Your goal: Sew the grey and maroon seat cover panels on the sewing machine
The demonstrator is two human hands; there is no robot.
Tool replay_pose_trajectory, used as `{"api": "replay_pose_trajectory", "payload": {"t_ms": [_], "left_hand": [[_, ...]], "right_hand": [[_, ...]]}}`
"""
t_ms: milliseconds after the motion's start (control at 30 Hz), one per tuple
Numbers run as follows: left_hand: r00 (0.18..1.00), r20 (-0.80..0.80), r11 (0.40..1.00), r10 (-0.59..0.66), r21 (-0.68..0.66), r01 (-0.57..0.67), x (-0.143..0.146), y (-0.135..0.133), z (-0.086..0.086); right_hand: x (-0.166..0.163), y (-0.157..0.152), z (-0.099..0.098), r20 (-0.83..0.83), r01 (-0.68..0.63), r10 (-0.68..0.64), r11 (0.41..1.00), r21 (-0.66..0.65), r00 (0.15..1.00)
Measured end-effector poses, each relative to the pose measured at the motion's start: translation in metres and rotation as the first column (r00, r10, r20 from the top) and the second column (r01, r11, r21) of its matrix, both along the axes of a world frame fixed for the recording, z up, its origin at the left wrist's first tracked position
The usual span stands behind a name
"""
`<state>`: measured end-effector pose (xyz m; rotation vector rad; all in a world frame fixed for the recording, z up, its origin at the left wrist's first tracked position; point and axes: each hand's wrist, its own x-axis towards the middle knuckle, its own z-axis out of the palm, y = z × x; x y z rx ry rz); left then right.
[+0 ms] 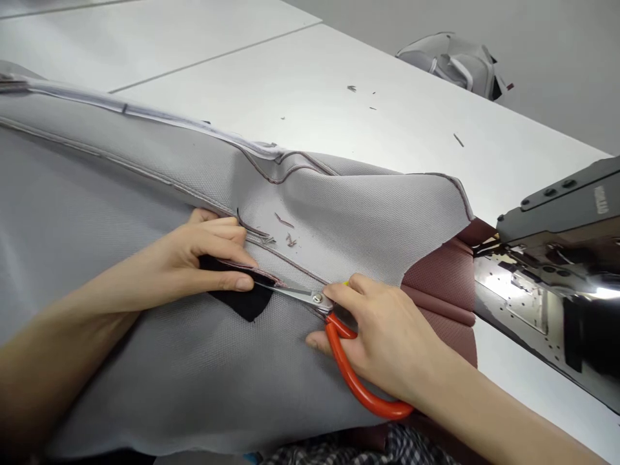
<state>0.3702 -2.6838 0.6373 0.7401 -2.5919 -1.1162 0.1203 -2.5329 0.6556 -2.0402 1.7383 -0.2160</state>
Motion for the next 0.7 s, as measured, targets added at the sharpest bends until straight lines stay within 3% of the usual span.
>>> {"api": "replay_pose_trajectory", "payload": {"t_ms": [300,700], "left_hand": [[0.999,-0.045,0.999,-0.015,0.028,0.016,0.001,-0.002,-0.001],[0.997,-0.072,0.997,-0.006,0.078,0.012,0.002,-0.003,-0.001]], "right_hand": [[-0.005,0.008,-0.013,0.047,-0.105,0.113,0.982,-0.158,0.992],[0.000,-0.009,-0.009,-0.067,-0.148,0.138,0.974,-0.173,0.988]]}}
